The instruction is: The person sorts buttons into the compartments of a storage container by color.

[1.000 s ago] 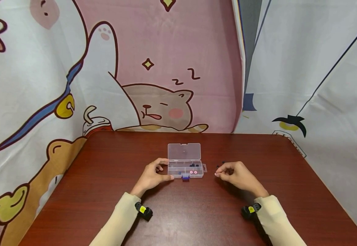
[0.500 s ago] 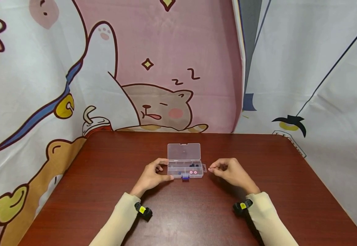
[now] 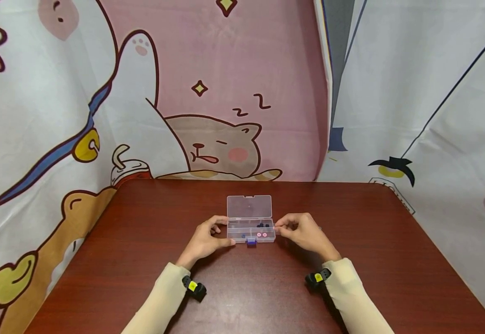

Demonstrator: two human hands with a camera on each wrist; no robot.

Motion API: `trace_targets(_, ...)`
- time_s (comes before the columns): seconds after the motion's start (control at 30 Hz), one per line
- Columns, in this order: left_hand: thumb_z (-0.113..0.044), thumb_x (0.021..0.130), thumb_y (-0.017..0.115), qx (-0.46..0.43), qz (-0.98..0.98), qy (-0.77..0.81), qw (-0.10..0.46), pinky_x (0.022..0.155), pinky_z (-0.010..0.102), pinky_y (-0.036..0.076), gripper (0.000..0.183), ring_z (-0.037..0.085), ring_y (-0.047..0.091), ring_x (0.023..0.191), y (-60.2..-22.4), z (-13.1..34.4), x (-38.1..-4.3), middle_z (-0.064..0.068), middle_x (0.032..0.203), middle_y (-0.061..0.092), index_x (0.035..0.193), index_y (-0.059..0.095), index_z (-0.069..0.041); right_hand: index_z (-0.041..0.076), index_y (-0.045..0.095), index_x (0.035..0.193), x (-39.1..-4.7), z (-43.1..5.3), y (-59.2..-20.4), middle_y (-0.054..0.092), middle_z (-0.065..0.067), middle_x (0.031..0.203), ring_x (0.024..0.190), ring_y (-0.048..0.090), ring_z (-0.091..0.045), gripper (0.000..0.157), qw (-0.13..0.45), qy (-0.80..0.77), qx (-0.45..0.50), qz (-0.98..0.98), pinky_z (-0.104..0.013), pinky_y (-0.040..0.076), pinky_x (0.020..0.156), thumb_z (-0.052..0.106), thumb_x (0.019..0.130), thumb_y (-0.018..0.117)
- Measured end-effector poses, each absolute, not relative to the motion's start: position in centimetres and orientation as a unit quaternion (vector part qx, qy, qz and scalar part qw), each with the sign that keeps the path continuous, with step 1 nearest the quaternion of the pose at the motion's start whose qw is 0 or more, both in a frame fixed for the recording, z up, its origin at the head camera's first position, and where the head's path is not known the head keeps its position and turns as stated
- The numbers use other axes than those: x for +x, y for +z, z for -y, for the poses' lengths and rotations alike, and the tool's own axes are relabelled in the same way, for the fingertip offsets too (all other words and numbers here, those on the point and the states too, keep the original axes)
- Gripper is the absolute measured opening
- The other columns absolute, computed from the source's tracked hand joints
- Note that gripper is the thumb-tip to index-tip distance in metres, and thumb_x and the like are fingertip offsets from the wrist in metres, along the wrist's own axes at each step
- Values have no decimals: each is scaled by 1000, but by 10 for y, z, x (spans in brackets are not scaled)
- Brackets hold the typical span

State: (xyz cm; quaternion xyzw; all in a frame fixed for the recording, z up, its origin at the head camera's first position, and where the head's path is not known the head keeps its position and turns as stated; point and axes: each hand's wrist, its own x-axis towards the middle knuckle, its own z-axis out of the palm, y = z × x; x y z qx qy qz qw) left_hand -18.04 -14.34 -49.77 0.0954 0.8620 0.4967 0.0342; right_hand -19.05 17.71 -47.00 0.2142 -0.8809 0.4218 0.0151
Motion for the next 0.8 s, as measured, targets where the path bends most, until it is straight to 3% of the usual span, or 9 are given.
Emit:
trace_targets(0.5, -26, 73, 94, 97, -861, 499, 28, 82, 33, 47, 66, 18, 56, 98, -499, 144, -180, 0, 126, 69, 132, 65, -17, 8, 78, 92, -192, -170, -471, 67, 6, 73, 63, 56, -7, 9, 21, 424, 219, 879, -22, 47, 55, 18, 91, 77)
trace_targets(0.8, -27, 75, 93, 94, -861, 498, 35, 83, 34, 47, 66, 19, 55, 99, -497, 143, -180, 0, 126, 68, 133, 64, -17, 16, 77, 93, -193, -172, -468, 66, 6, 74, 64, 56, -7, 4, 23, 421, 223, 879, -23, 47, 56, 18, 90, 79)
